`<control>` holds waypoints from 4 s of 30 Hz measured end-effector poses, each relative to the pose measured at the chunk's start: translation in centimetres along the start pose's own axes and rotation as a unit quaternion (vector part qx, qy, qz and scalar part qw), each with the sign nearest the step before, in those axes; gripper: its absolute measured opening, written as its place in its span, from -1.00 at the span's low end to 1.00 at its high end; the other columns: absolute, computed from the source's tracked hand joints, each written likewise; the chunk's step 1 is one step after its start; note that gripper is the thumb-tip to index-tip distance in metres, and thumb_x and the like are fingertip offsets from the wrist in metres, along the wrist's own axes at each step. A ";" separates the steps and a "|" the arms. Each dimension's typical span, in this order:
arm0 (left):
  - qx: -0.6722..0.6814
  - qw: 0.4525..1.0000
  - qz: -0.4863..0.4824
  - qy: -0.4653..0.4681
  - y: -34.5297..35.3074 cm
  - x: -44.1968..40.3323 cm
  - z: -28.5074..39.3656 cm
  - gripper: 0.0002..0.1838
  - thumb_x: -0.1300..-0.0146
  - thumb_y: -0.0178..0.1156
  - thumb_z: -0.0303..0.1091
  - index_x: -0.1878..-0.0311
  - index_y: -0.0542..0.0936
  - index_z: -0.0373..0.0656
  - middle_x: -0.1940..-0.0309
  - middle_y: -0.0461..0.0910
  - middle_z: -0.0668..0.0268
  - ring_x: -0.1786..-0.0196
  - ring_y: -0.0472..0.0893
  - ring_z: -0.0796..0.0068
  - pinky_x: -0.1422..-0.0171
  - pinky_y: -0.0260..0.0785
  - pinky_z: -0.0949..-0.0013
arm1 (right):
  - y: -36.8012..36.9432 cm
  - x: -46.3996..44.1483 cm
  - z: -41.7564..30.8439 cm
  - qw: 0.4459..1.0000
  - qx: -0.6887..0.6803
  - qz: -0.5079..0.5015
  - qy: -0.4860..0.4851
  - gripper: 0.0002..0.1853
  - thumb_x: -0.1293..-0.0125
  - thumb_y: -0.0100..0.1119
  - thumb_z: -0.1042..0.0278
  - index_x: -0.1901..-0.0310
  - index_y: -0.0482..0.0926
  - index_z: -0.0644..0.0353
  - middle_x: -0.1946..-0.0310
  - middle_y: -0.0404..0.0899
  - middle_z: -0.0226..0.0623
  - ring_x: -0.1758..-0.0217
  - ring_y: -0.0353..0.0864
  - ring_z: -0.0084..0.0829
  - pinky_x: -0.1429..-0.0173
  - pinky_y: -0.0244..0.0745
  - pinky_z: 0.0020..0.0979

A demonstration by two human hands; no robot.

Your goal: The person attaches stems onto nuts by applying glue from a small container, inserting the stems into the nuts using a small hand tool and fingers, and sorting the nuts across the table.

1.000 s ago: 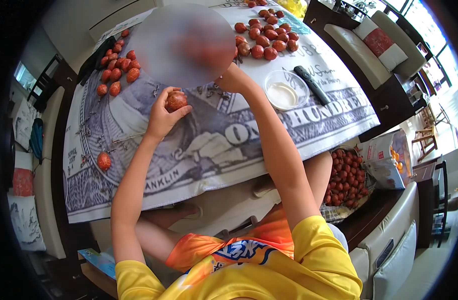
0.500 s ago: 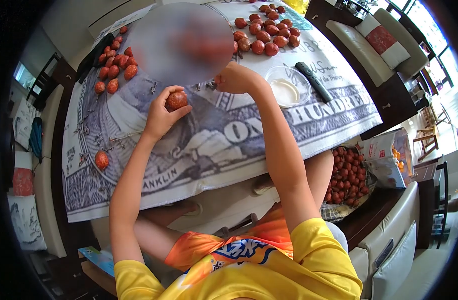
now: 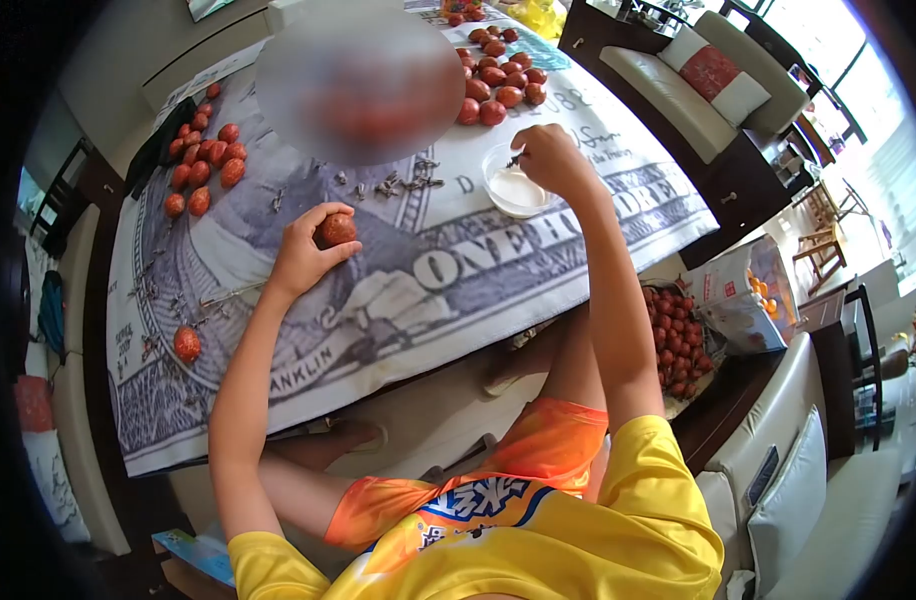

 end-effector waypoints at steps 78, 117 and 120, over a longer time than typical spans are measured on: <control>0.016 0.999 0.029 -0.013 0.5 0.0 -0.5 -0.56 0.01 0.43 -0.30 0.05 0.61 -0.25 0.30 0.51 0.28 0.32 0.47 0.44 0.15 0.34 0.43 | 8.6 -0.7 -15.1 0.912 -0.253 0.043 -0.319 -0.78 0.18 0.08 0.76 0.43 0.57 0.30 0.53 0.46 -0.30 0.62 0.28 -0.37 0.49 0.28 -0.40; 0.042 0.987 0.078 0.134 -1.2 0.3 0.9 -0.18 -0.17 0.25 -0.01 -0.37 0.16 -0.24 -0.26 0.18 0.12 -0.13 0.39 0.26 -0.16 0.32 0.25 | 3.1 7.2 -11.6 0.853 -0.418 0.227 -0.215 -0.86 -0.13 0.19 0.68 0.28 0.60 0.24 0.34 0.59 -0.35 0.45 0.43 -0.54 0.36 0.34 -0.55; -0.076 0.980 0.117 0.143 -2.4 0.2 -1.7 -0.37 -0.32 0.05 -0.05 -0.32 0.23 -0.26 -0.21 0.25 0.11 -0.09 0.42 0.28 -0.15 0.33 0.29 | 2.0 17.9 -1.7 0.797 -0.489 0.318 0.159 -0.90 -0.24 0.18 0.54 0.24 0.64 0.25 0.45 0.62 -0.38 0.47 0.49 -0.62 0.34 0.40 -0.67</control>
Point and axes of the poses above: each hand's wrist, its own x-axis away from the middle knuckle, its own y-axis out of the palm, z = x × y, the point moved 3 cm from there along -x, towards the middle knuckle
